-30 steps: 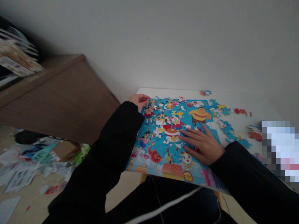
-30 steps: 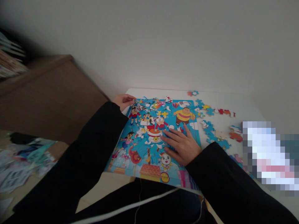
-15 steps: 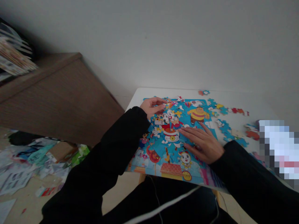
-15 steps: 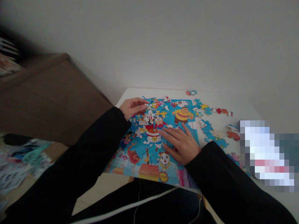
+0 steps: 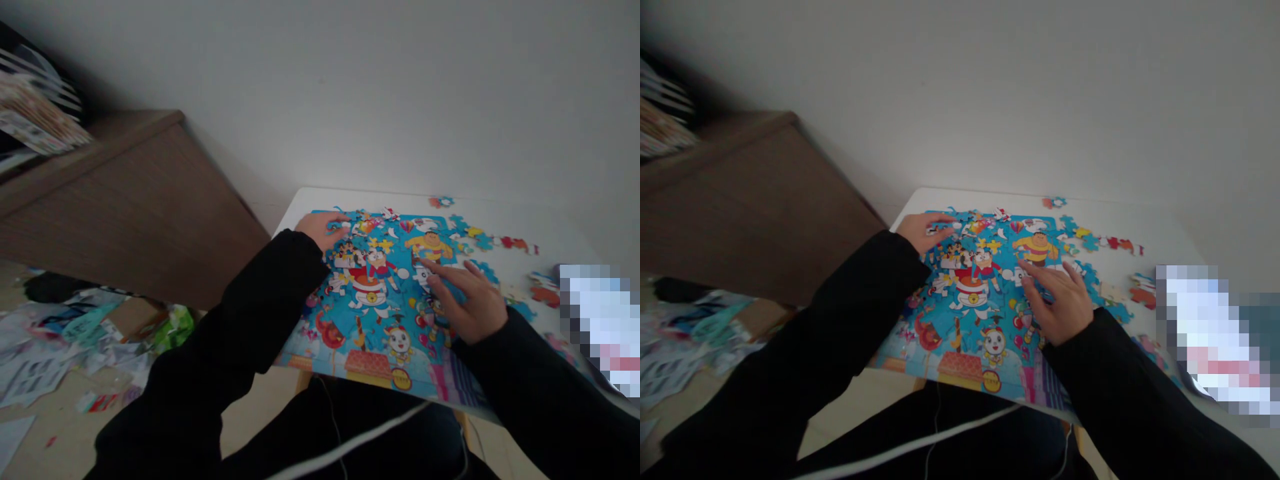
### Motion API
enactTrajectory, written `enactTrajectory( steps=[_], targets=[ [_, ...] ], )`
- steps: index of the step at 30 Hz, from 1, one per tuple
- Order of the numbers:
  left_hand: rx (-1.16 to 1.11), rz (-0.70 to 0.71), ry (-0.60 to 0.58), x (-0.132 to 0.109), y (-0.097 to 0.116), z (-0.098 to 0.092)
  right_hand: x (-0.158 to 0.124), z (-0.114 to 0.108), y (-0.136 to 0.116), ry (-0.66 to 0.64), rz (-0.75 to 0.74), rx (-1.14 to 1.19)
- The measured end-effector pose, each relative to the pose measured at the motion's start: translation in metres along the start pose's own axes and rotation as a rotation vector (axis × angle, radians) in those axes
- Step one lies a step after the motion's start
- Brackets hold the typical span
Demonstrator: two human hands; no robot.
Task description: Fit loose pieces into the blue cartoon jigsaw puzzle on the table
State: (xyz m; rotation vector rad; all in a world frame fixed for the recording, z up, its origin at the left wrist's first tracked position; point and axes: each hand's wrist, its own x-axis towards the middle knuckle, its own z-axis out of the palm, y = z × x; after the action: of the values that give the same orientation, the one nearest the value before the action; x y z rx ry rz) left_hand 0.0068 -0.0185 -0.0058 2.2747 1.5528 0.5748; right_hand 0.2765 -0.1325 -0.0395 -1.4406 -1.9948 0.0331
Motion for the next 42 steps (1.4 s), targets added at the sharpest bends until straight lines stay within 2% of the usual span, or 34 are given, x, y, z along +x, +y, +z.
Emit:
enactTrajectory(
  steps=[3, 5, 7, 9, 17, 22, 26, 29, 33, 35, 38, 42],
  targets=[
    [0.297, -0.094, -0.146, 0.012, -0.043, -0.015, 0.002, 0.0, 0.011, 0.002, 0.079, -0.098],
    [0.321, -0.086, -0.156, 0.014, -0.062, -0.018, 0.003, 0.001, 0.018, -0.022, 0.069, -0.164],
    [0.325, -0.076, -0.14, 0.014, -0.07, -0.018, 0.003, 0.002, 0.023, -0.04, 0.047, -0.212],
    [0.33, -0.067, -0.132, 0.014, -0.07, -0.018, 0.004, 0.002, 0.025, -0.038, 0.043, -0.238],
    [0.288, -0.064, -0.128, 0.014, -0.055, -0.021, 0.006, -0.001, 0.023, -0.036, 0.142, -0.211],
    [0.3, -0.061, -0.025, 0.007, -0.044, -0.031, 0.007, -0.004, 0.018, 0.024, 0.137, -0.203],
    [0.2, -0.015, 0.138, -0.006, -0.016, -0.045, 0.008, -0.007, 0.013, 0.067, 0.116, -0.181],
    [0.008, 0.075, 0.143, -0.018, 0.011, -0.048, 0.008, -0.009, 0.006, 0.045, 0.066, -0.106],
    [-0.12, 0.265, 0.112, -0.033, 0.044, -0.03, 0.008, -0.011, -0.005, 0.024, 0.056, 0.094],
    [-0.14, 0.362, 0.113, -0.039, 0.056, -0.015, 0.009, -0.012, -0.009, -0.049, 0.026, 0.219],
    [-0.183, 0.491, 0.126, -0.047, 0.066, 0.006, 0.009, -0.012, -0.011, -0.164, -0.091, 0.35],
    [-0.234, 0.561, 0.168, -0.053, 0.07, 0.02, 0.009, -0.01, -0.012, -0.221, -0.21, 0.435]
  ],
)
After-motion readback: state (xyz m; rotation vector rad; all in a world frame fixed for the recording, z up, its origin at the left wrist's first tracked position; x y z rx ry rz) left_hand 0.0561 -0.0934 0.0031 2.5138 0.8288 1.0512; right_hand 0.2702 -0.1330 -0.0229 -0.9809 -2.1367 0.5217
